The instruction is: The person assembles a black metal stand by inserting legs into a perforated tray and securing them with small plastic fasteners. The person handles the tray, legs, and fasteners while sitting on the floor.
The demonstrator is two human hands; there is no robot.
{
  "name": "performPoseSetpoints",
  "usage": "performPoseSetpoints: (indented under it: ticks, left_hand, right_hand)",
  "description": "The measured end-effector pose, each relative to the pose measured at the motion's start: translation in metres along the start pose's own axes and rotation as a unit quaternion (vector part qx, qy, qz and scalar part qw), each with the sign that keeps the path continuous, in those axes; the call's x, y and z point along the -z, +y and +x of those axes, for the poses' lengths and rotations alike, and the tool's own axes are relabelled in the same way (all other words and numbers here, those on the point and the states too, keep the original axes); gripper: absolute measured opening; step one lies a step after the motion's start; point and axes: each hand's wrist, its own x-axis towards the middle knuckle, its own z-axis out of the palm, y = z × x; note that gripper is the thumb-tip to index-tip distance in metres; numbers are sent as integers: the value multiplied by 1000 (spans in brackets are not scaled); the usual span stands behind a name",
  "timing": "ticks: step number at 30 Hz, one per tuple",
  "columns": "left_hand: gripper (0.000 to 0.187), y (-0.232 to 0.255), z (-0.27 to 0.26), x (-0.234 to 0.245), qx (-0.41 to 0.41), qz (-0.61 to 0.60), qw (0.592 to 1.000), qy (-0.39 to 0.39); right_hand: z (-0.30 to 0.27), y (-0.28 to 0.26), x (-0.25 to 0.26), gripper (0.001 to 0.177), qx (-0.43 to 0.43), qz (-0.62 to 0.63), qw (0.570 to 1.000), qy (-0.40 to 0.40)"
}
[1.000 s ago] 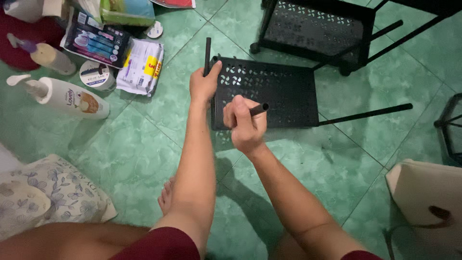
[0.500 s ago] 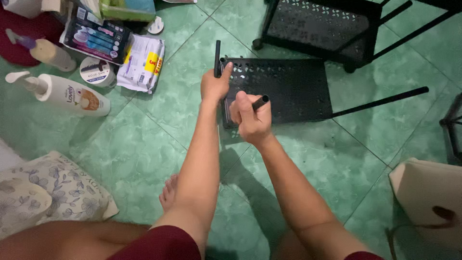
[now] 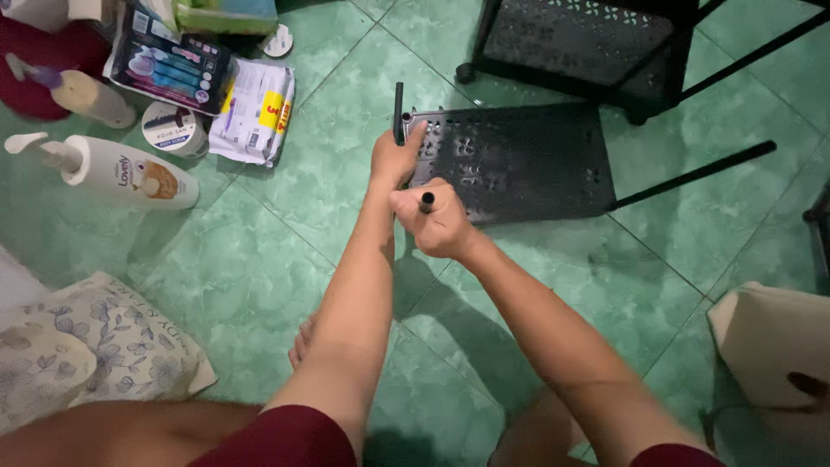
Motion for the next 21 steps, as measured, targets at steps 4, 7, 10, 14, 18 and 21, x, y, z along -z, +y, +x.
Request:
performPoseSetpoints:
  ticks: [4,7,10,14,18,21]
  left_hand:
    - [51,-1,0,-2,1,-3,1000,-15]
    - [53,-1,-4,-5,16,10,1000,-24]
    - [55,6,-3,-4,11,33,999,-21]
    - [63,16,-5,-1,44,89,995,20]
    - [65,27,-17,-11,79,132,987,42]
    - [69,31,-25,-15,41,184,979,80]
  right_hand:
    - [-1,3,0,40,-41,35,998,-43]
    - [-2,6,2,41,-56,47,994,-76]
    - [-1,9,4,39,-35,51,996,-56]
    - [-9,7,-20,26,-9,15,995,100]
    - [-21,0,-53,14,8,44,954,298]
    - [-23,-1,-67,21,21,6,942,334]
